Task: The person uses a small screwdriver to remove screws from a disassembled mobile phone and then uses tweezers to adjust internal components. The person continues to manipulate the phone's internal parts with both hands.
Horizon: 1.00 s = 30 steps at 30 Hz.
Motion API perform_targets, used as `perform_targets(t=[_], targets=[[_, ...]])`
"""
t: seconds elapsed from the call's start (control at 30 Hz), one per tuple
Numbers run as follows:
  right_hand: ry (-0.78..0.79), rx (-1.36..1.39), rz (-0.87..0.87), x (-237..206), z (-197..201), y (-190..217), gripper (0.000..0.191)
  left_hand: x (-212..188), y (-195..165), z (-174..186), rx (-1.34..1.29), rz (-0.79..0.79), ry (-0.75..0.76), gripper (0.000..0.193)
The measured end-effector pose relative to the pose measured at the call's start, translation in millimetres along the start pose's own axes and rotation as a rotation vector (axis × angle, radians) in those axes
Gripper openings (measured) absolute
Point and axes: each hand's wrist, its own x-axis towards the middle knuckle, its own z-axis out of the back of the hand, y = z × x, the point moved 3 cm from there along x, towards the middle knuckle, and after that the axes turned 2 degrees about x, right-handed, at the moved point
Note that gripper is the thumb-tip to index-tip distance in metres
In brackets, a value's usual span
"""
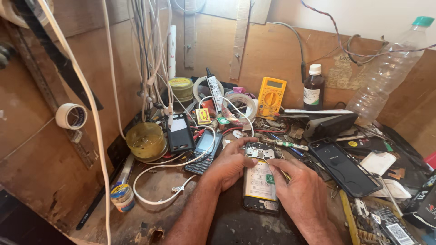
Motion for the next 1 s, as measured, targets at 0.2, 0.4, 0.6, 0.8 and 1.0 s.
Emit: perform_targets(t=[0.2, 0.4, 0.6, 0.8, 1.0], targets=[[-0.075, 0.127, 0.014, 0, 0, 0, 0.021, 5, 7, 2, -0.018, 0.004, -0.016, 0.066], [-0.054, 0.162, -0.018, 1, -4, -5, 0.02, 3, 4, 1, -0.018, -0.009, 0.023, 0.065], [-0.054, 0.182, -0.052, 4, -2, -12, 0.024, -2, -4, -6, 0.001, 0.002, -0.001, 0.062], [0.003, 0.123, -0.32, 10, 0, -25, 0.031, -8, -10, -11, -0.005, -0.004, 0.02, 0.066], [-0.131, 0.352, -0.208, 17, -3, -32, 0.039, -10, -12, -14, -0.031, -0.02, 0.043, 0.061]])
